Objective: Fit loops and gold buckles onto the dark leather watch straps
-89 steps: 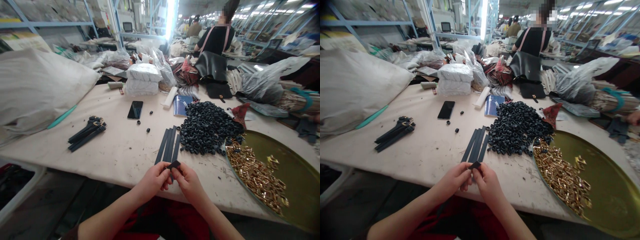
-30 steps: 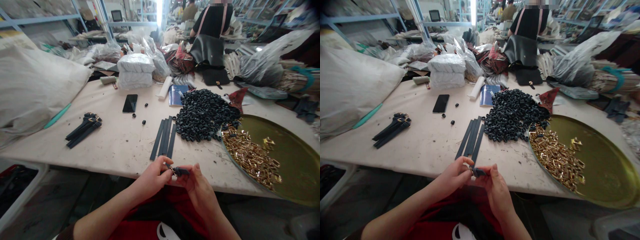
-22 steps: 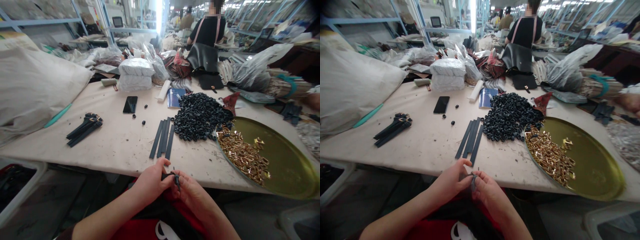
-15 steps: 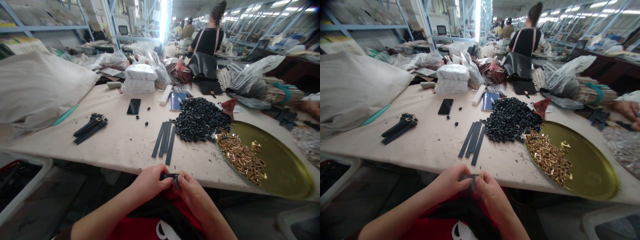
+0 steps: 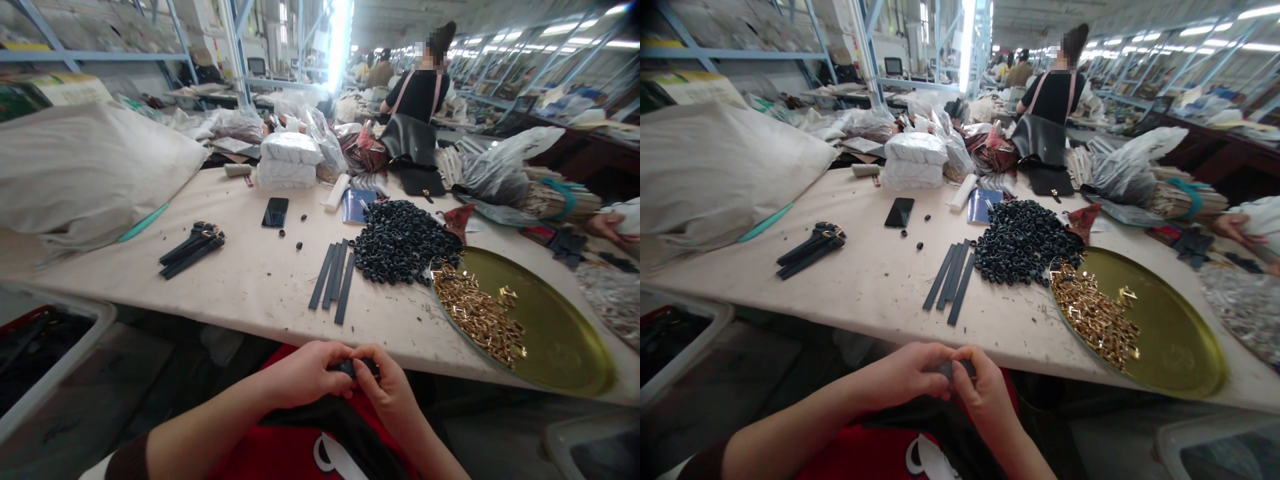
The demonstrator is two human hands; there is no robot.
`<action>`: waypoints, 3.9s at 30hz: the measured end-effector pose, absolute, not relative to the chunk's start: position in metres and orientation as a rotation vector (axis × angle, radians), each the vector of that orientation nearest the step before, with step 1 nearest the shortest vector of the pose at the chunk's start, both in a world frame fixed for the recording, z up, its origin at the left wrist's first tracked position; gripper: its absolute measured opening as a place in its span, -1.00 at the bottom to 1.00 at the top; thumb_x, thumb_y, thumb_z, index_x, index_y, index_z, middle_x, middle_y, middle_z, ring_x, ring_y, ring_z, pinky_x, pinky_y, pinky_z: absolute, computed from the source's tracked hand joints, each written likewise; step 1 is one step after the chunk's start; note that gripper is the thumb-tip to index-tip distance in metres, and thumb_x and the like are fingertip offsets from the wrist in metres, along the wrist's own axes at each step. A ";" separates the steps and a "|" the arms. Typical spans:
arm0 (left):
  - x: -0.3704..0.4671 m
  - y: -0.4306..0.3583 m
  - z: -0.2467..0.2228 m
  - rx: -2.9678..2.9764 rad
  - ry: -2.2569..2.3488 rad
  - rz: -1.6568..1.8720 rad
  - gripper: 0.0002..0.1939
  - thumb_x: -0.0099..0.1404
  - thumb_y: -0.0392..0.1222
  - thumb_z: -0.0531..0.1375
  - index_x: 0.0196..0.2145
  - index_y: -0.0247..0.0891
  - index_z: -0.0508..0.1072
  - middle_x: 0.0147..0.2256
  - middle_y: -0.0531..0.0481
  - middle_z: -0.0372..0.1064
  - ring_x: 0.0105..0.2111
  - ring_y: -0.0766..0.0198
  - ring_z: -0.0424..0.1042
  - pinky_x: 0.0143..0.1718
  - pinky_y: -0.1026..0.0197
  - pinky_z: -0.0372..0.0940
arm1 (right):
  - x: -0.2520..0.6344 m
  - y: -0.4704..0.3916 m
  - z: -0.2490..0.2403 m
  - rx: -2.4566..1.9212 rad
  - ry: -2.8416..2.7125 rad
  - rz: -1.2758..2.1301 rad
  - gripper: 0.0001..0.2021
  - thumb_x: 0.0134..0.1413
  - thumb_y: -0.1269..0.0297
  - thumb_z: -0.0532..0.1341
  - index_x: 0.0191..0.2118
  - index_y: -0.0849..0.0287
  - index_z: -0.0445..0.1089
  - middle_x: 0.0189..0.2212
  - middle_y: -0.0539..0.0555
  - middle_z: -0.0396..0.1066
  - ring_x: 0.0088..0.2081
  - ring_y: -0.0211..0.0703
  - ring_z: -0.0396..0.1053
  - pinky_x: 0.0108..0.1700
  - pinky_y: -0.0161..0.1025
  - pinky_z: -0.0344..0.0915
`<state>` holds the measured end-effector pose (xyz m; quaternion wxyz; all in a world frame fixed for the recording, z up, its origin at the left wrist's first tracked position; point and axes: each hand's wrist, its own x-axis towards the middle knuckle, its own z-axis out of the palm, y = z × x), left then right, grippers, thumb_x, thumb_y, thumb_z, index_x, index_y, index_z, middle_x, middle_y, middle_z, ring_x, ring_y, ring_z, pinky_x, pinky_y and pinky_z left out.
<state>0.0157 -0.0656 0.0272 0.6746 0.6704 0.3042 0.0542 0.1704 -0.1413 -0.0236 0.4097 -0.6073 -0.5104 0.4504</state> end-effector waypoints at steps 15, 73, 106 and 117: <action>0.020 -0.057 0.004 1.159 0.890 0.049 -0.83 -0.04 -0.28 0.14 -0.45 -0.38 0.46 -0.60 0.06 0.37 -0.57 0.41 0.28 -0.49 0.37 0.15 | 0.184 -0.136 -0.027 -1.548 -1.688 0.952 -0.91 0.09 0.33 0.03 -0.37 0.13 0.25 -0.49 0.00 0.31 -0.45 -0.22 0.28 -0.40 -0.31 0.20; 0.025 -0.080 0.013 1.629 0.872 -0.035 -0.79 0.12 -0.16 0.02 -0.48 -0.33 0.37 -0.59 0.07 0.29 -0.64 0.41 0.24 -0.63 0.40 0.11 | 0.165 -0.163 -0.037 -1.450 -1.632 0.493 -0.83 0.12 0.37 -0.01 -0.18 0.09 0.23 -0.37 0.06 0.43 -0.35 -0.18 0.42 -0.34 -0.31 0.35; -0.078 0.159 -0.028 2.574 1.698 0.652 -0.60 0.26 -0.04 -0.02 -0.03 -0.32 0.27 -0.03 -0.18 0.24 -0.01 0.14 0.21 0.04 0.11 0.11 | 0.205 -0.021 -0.071 -1.591 -1.821 0.292 -0.81 0.10 0.28 0.01 -0.20 0.11 0.32 -0.37 0.06 0.45 -0.34 -0.20 0.45 -0.32 -0.35 0.40; 0.091 0.199 -0.055 2.455 1.438 0.644 -0.61 0.28 -0.12 -0.03 -0.03 -0.41 0.27 -0.01 -0.23 0.23 0.03 0.15 0.16 0.10 0.10 0.01 | 0.215 -0.010 -0.072 -1.518 -1.748 0.407 -0.83 0.07 0.36 0.05 -0.23 0.08 0.33 -0.42 0.02 0.47 -0.37 -0.21 0.45 -0.34 -0.39 0.39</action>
